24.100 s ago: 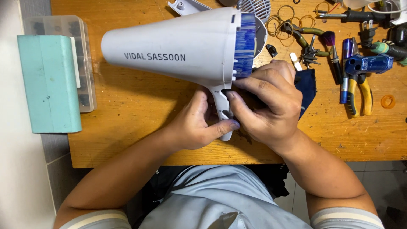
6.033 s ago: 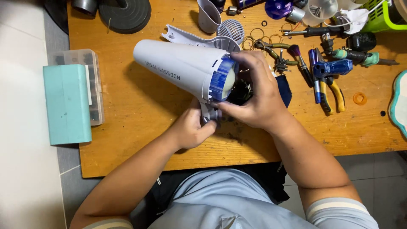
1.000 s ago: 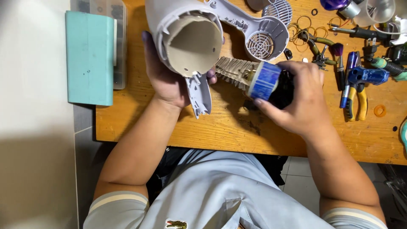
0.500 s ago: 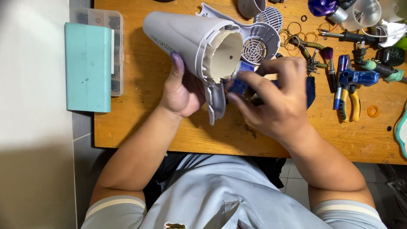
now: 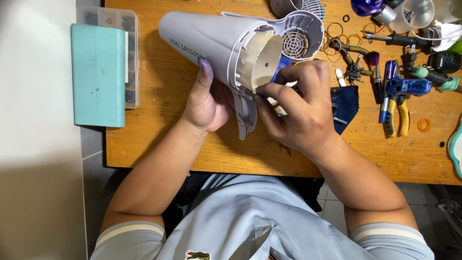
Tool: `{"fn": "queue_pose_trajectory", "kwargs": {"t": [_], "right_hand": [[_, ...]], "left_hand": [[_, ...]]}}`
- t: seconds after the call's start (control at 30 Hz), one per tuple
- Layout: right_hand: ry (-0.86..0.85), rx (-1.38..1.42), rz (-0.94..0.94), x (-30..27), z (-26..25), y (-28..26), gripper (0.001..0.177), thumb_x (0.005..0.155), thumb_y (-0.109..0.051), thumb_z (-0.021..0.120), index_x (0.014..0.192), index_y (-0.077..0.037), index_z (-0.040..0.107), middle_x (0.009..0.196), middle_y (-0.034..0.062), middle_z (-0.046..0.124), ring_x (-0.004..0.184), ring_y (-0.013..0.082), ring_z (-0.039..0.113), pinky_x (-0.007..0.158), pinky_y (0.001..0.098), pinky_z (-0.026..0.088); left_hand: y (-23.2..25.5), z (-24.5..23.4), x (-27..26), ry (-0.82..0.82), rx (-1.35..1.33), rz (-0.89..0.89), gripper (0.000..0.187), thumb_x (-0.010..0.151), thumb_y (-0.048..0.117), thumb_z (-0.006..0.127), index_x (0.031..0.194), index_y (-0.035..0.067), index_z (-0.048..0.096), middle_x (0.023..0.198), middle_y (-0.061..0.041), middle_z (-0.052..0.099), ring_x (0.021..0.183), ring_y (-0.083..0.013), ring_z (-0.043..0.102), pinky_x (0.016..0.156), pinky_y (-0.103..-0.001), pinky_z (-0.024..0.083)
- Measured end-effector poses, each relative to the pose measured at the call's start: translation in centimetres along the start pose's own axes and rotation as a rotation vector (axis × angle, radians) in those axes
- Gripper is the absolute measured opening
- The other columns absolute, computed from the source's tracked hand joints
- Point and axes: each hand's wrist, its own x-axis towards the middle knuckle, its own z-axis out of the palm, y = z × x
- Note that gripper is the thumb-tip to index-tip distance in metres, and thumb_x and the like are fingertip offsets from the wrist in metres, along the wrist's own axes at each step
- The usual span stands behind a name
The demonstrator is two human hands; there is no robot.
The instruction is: Disassembling and inspecting the internal components of a hair dryer for repair
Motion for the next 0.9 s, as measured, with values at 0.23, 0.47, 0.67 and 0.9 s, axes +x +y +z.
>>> {"fn": "queue_pose_trajectory", "kwargs": {"t": [0.23,0.47,0.67,0.9], "right_hand": [[-0.013,0.001,0.038,-0.2,0.1,0.2,0.05,0.11,-0.041,0.088,0.127,0.005,0.076,0.113,0.0232,0.061,0.103,0.0395,0.057,0.095,0.0535,0.041],[0.015,0.044,0.031,0.2,0.8,-0.2,0.01,0.11,-0.004,0.083,0.113,0.002,0.075,0.103,0.0211,0.055,0.094,0.0397,0.051,0.089,0.0528,0.04],[0.169,0.014,0.013,-1.8,-0.3,-0.2,0.018,0.105,-0.008,0.083,0.103,0.006,0.072,0.097,0.0225,0.058,0.092,0.043,0.056,0.091,0.0553,0.042],[0.512,0.117,0.266,-10.9,-5.8,2.2,0.017,0.108,-0.008,0.076,0.115,0.005,0.069,0.116,0.0307,0.062,0.116,0.0519,0.06,0.105,0.0595,0.049]], "left_hand": [[0.1,0.3,-0.2,0.02,-0.019,-0.015,0.083,0.104,0.063,0.088,0.163,0.01,0.064,0.157,-0.017,0.076,0.147,-0.0367,0.072,0.126,-0.058,0.06],[0.3,0.8,-0.2,-0.048,-0.01,-0.03,0.081,0.109,0.064,0.081,0.165,0.01,0.061,0.149,-0.018,0.08,0.129,-0.0394,0.08,0.096,-0.06,0.07],[0.4,0.8,0.0,0.045,-0.09,0.057,0.081,0.107,0.059,0.086,0.167,0.011,0.06,0.155,-0.014,0.076,0.144,-0.0326,0.073,0.127,-0.052,0.061],[1.7,1.9,0.0,0.051,-0.081,0.023,0.085,0.104,0.067,0.079,0.162,0.008,0.064,0.147,-0.02,0.079,0.131,-0.0432,0.078,0.105,-0.07,0.07]]}}
